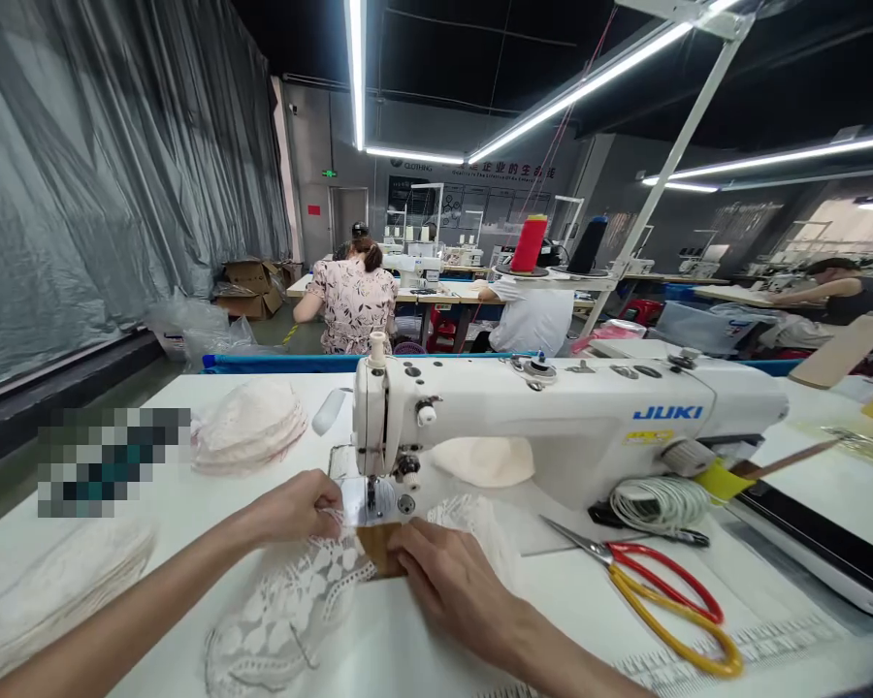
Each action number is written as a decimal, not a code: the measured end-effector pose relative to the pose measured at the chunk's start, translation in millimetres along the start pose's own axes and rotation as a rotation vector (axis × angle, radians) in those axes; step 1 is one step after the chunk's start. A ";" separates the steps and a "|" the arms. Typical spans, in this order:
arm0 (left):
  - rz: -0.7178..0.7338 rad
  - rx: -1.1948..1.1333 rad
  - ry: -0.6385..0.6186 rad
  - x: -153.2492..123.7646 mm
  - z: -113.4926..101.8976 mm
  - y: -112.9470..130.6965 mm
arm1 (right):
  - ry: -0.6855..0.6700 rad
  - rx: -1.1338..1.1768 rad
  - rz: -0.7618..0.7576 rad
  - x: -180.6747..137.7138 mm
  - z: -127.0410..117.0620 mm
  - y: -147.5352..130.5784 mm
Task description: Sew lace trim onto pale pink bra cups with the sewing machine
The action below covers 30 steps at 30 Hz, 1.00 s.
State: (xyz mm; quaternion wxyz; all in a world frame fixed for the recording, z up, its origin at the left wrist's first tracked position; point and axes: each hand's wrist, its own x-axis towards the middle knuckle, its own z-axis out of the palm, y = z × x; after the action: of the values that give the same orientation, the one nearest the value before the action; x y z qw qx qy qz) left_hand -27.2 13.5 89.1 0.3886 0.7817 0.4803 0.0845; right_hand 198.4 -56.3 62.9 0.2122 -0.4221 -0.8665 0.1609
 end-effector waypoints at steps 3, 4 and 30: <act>0.007 0.037 -0.028 16.5 1.4 -7.4 | 0.021 -0.134 -0.274 5.4 -0.1 12.1; 0.006 0.048 -0.041 19.4 0.7 -7.8 | 0.031 -0.166 -0.350 7.5 2.9 14.5; 0.461 0.718 0.588 -3.7 70.6 -14.0 | 0.030 -0.247 -0.350 9.1 -3.9 30.0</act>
State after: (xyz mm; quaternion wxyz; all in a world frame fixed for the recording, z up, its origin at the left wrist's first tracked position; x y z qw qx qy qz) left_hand -3.0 -23.3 32.1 -0.0843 0.8945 0.3834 0.2141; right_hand 215.2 -30.8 54.6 0.1962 -0.2903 -0.9366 0.0079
